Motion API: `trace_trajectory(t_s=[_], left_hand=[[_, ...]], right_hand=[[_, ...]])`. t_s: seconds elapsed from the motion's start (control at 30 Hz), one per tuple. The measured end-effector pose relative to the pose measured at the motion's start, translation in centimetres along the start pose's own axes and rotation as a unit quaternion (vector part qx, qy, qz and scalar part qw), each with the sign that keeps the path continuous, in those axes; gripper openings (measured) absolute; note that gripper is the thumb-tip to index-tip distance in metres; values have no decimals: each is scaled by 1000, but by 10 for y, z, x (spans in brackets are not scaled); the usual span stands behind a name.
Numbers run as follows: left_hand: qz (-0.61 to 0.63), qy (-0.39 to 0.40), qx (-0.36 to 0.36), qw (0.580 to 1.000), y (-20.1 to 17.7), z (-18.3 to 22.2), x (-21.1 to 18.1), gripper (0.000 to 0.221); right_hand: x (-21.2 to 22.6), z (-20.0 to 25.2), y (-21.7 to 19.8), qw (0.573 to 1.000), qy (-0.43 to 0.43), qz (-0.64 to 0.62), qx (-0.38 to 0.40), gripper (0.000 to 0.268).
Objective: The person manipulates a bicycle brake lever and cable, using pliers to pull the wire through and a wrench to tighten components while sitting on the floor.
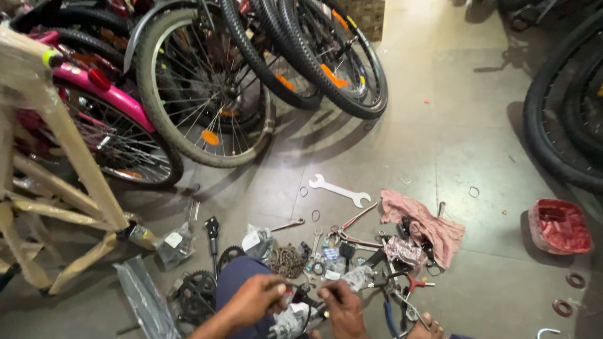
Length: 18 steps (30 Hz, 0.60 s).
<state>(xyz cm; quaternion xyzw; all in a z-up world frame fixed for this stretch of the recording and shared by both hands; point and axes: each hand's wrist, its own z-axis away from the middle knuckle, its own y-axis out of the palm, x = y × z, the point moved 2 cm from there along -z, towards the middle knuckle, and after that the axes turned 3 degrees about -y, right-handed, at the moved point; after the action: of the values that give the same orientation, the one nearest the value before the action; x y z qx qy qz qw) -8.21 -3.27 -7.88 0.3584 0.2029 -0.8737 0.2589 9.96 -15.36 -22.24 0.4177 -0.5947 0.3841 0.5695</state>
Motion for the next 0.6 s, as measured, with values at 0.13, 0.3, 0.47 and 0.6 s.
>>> trace_trajectory(t_s=[0.13,0.3,0.47,0.6], left_hand=[[-387,291,-75,872,24,23,-25,25],[-497,491,-206,685,30,34,-41,34],[-434,242,-122,859,16,7,-13,28],[-323,173,-30,930,11,29,-35,51]], right_hand=[[-4,-14,1,950,141,-278,-15,14],[14,-19,0,913,159,-313,207,20],[-4,-11,-2,914,193,-250,253,29],[-4,-4,1,958,-37,-123,258,23]])
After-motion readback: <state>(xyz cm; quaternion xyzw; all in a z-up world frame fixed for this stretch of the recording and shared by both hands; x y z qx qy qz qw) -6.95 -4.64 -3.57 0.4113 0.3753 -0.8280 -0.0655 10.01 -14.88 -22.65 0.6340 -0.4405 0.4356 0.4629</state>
